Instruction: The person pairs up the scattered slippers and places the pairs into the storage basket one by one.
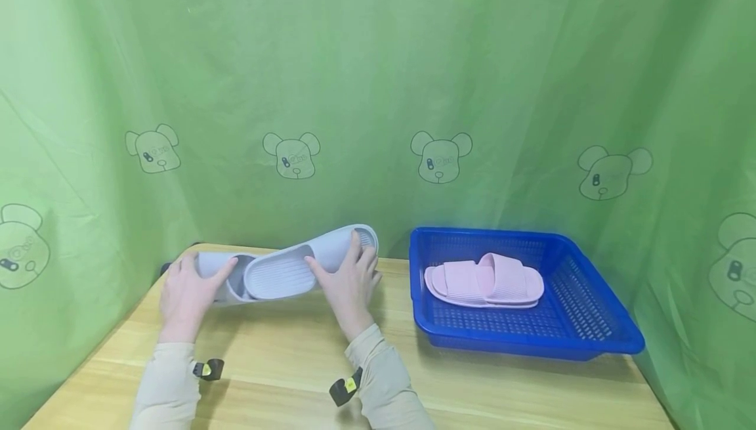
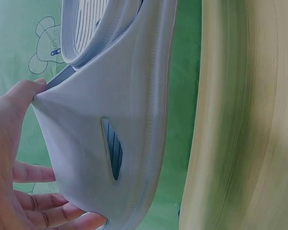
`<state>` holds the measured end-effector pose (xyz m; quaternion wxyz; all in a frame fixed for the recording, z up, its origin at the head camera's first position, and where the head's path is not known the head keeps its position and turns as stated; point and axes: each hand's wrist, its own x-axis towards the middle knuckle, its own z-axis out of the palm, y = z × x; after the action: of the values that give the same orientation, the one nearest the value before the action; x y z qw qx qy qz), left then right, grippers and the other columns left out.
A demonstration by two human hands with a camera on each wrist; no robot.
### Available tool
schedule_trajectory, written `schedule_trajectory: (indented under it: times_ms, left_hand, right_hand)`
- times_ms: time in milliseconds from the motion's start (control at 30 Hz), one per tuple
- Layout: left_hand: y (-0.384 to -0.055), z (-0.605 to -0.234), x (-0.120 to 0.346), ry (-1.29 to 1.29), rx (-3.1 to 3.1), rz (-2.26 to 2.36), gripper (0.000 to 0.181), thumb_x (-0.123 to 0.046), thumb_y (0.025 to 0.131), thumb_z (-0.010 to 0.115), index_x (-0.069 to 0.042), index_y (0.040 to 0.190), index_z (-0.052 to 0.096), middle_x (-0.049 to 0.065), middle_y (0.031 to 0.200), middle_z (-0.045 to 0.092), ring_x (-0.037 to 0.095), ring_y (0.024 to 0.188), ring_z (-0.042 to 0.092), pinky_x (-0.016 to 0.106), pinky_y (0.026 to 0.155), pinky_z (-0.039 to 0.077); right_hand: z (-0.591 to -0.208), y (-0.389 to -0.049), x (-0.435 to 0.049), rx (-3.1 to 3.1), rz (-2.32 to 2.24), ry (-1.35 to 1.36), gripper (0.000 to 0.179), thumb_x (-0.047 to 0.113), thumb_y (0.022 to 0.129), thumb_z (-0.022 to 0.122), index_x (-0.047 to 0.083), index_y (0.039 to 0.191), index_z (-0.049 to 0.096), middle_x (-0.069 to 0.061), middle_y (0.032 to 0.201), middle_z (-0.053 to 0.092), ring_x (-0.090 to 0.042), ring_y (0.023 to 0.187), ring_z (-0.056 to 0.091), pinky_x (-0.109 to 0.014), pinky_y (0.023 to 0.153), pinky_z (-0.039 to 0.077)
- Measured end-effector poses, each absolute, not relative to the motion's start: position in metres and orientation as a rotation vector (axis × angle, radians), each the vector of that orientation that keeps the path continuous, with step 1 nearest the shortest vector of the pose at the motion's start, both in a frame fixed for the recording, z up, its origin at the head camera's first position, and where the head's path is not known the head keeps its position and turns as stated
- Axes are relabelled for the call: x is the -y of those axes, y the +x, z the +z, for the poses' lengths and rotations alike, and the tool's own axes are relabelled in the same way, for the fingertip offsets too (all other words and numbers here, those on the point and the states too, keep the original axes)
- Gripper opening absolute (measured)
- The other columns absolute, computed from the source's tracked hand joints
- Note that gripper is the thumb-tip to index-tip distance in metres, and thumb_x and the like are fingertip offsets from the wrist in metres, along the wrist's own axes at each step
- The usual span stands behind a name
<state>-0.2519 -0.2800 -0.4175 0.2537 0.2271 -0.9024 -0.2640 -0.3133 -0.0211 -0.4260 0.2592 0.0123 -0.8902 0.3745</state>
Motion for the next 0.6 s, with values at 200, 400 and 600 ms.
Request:
schedule_trajectory:
  times_ms: [200, 400, 600]
  left_hand:
    - [-0.2528, -0.4161, 0.2773, 0.614, 2.443, -0.727, 0.104, -0.083, 0.074, 0.055, -0.004, 0.140, 0.045, 0.030, 0.127, 0.051, 0.050, 0.108, 0.054, 0.059, 0.078, 0.049]
    - [-0.2539, -0.4162, 0.2733, 0.605, 2.432, -0.724, 0.102, -0.081, 0.074, 0.057, -0.004, 0.140, 0.045, 0.028, 0.124, 0.052, 0.049, 0.105, 0.055, 0.057, 0.078, 0.049]
    - [-0.2536, -0.4161, 0.2710, 0.613, 2.426, -0.723, 0.101, -0.080, 0.075, 0.058, -0.004, 0.140, 0.045, 0.028, 0.123, 0.051, 0.049, 0.105, 0.055, 0.057, 0.079, 0.048]
  right_hand:
    - [-0.4249, -0.3125, 0.0220, 2.405, 1.020, 0.035, 0.108, 0.077, 0.067, 0.068, 0.017, 0.148, 0.031, -0.015, 0.123, 0.044, -0.029, 0.104, 0.048, -0.041, 0.081, 0.044]
    - [-0.4255, -0.3123, 0.0226, 2.398, 1.019, 0.047, 0.107, 0.078, 0.067, 0.068, 0.016, 0.147, 0.032, -0.016, 0.124, 0.044, -0.030, 0.104, 0.049, -0.041, 0.081, 0.044]
    - [-0.4263, -0.3119, 0.0223, 2.384, 1.027, 0.069, 0.106, 0.077, 0.066, 0.069, 0.016, 0.145, 0.033, -0.016, 0.123, 0.044, -0.030, 0.103, 0.049, -0.040, 0.081, 0.044]
